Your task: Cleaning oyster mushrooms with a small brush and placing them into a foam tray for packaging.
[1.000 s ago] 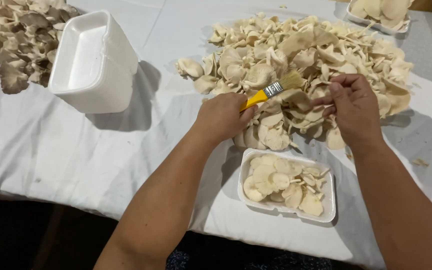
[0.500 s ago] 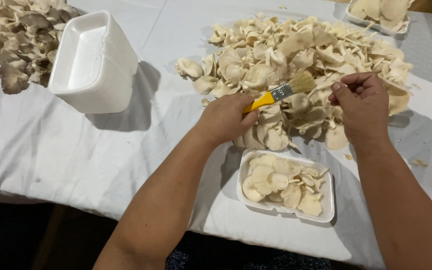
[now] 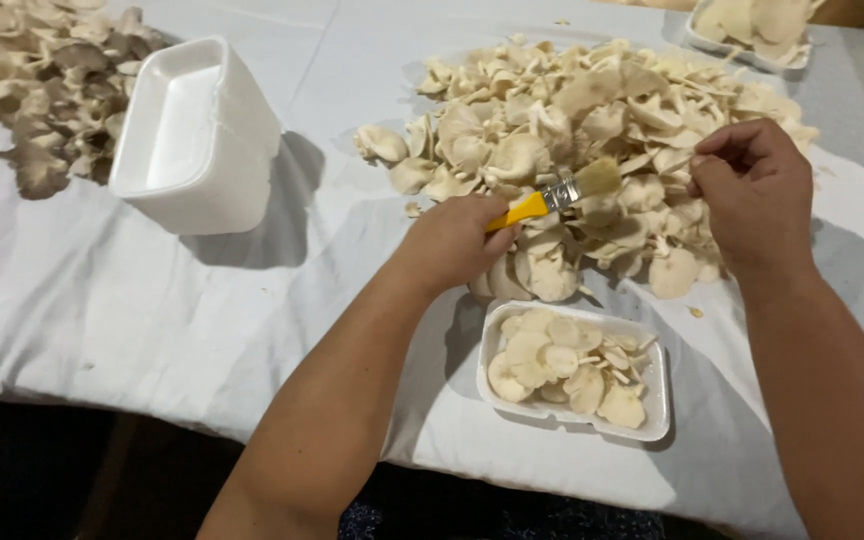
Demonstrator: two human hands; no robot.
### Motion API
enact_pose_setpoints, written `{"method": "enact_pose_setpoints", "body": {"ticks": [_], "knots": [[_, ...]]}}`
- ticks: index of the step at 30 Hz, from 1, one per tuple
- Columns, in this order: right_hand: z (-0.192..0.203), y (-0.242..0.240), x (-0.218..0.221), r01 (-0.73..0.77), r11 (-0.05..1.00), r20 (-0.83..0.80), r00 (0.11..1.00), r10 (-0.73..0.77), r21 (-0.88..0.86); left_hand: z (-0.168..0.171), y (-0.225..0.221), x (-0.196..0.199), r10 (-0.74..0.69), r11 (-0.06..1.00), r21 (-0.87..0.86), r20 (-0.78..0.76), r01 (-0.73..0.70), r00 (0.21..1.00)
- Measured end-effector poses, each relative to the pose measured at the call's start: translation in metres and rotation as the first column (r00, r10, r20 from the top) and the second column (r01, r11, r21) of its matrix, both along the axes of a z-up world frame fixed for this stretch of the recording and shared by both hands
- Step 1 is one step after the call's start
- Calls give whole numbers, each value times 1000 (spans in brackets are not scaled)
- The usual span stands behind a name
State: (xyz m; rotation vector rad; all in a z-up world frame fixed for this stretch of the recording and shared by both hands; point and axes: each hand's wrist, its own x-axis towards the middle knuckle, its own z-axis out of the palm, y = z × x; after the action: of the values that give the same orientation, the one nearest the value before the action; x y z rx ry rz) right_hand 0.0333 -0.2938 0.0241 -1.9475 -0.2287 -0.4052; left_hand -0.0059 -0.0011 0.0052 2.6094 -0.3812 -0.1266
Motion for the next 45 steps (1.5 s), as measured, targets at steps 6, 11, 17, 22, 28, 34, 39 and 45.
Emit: {"method": "enact_pose_setpoints", "body": {"ticks": [6, 11, 17, 22, 28, 34, 39, 45], "knots": [[11, 1, -23, 76, 987, -139, 986, -96, -141, 5, 4, 0, 66, 998, -17, -13, -66, 998], [-26, -20, -22, 97, 968, 18, 995, -95, -231, 14, 1, -4, 36, 999, -9, -92, -37, 995], [-42, -8, -29, -29, 997, 20, 999, 31, -73, 17, -4, -10, -36, 999, -14, -150, 34, 988], [-44, -6, -34, -100, 991, 83, 991, 107, -93, 13, -8, -10, -66, 998, -14, -87, 65, 994], [-48, -11, -32, -134, 990, 89, 986, 138, -52, 11, -11, -8, -62, 995, 68, -72, 67, 996], [-40, -17, -33, -118, 992, 20, 993, 119, -51, 0, -1, 2, 44, 988, 154, -68, -33, 997], [-42, -22, -30, -83, 994, 6, 996, 84, -70, 11, 0, -2, 114, 982, 163, -106, -96, 988], [-52, -16, -30, -45, 982, -29, 999, 41, -182, 20, -16, -12, -25, 990, 131, -142, 44, 990]]}}
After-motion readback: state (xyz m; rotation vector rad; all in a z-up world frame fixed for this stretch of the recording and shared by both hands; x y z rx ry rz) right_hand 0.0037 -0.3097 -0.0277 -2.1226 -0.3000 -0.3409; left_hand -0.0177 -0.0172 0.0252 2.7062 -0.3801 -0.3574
